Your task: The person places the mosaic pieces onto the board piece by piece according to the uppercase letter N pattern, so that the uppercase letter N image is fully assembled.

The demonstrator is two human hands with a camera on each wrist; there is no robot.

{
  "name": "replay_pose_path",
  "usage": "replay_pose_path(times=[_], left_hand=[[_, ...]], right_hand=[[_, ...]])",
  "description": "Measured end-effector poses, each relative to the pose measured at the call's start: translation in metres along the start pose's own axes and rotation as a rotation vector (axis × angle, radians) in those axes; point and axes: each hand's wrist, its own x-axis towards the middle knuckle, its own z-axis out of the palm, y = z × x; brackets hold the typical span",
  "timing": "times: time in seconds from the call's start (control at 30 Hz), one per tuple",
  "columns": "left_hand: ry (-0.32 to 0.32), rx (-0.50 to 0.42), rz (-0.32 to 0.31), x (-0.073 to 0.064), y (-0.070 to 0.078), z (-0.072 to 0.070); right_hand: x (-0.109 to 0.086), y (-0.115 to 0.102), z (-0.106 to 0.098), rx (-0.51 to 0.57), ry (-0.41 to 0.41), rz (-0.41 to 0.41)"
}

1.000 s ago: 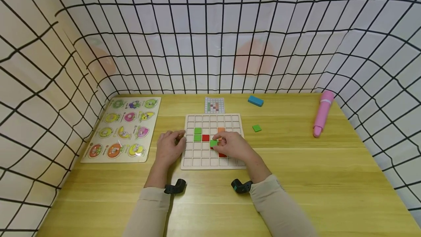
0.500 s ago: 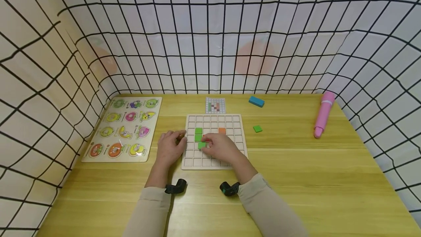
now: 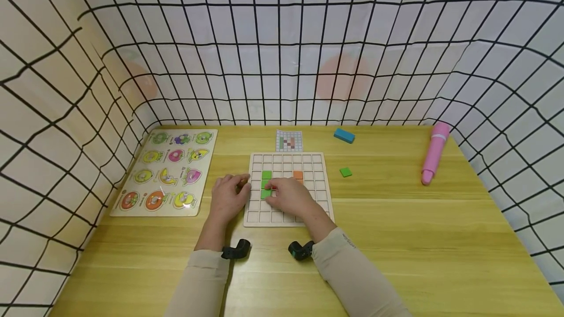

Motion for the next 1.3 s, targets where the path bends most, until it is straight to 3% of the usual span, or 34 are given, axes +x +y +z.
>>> replay_pose_path(times=[0.47,0.87,1.3], left_hand=[[-0.008,0.000,-0.011,0.000,0.002,0.000],[-0.023,0.007,-0.027,0.000,0.003,-0.001],[0.005,-0.004,-0.004,0.000,0.000,0.002]], right_hand=[[-0.001,0.000,-0.002,0.024,-0.010,0.012],[-0.017,0.004,-0.020,0.115,0.010,0.079],[-0.036,0.041,-0.041,0.179,0.063,0.185]])
